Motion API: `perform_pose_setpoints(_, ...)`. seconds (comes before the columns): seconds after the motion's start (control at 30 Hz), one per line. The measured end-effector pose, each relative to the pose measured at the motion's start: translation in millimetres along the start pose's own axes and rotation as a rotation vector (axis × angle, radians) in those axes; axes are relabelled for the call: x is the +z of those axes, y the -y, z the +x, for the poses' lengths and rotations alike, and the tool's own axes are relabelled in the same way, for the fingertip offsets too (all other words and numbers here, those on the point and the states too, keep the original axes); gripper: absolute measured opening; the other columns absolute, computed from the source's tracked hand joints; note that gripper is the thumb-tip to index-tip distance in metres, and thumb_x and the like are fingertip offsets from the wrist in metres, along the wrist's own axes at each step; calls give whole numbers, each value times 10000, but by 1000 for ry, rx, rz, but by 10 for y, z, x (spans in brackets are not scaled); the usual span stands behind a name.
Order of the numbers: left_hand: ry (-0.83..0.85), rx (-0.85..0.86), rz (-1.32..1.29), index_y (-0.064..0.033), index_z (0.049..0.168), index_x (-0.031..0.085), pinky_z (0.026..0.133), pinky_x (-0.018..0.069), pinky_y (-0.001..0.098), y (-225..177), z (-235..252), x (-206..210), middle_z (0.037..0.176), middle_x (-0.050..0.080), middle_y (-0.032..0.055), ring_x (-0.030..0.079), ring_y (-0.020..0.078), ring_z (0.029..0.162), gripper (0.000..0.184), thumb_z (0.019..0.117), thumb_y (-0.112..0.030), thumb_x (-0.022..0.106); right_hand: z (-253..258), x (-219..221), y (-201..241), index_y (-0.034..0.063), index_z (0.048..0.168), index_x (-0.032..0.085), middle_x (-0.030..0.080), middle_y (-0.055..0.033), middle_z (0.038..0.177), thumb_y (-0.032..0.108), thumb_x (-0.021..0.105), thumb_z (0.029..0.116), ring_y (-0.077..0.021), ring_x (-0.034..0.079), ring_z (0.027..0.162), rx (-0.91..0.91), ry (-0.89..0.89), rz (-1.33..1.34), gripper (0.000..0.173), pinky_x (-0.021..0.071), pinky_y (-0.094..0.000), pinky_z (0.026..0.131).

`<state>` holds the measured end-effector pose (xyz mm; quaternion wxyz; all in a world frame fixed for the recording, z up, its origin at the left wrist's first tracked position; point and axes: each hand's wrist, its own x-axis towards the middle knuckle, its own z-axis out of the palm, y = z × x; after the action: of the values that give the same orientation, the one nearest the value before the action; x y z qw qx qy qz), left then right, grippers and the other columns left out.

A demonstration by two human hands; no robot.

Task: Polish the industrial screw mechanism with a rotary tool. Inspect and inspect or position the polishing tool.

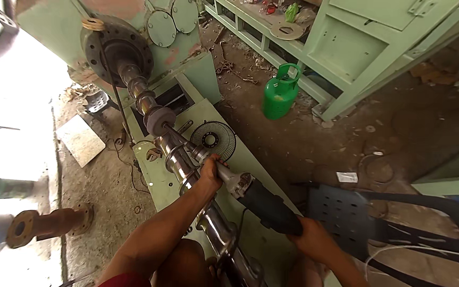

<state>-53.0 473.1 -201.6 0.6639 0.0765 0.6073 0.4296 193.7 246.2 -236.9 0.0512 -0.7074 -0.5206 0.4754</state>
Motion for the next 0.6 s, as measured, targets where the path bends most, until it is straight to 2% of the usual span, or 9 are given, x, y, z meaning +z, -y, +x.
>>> perform_pose_setpoints(0.33,-72,-13,61,-58,991,523,533,553,359,79,273,157,712,544,90,575,208,552,109,921,-80,605,186,41,-105,101,1048,731,736,-93,922,341,835,798,-243,718,901,-1,22,121,362,571,-528,846)
perform_pose_setpoints(0.6,-44,3,45,-51,986,538,550,559,353,49,161,88,720,557,89,590,206,568,94,942,-102,605,102,-2,-49,82,1092,727,741,-108,959,329,842,800,-260,719,938,7,18,88,399,566,-534,879)
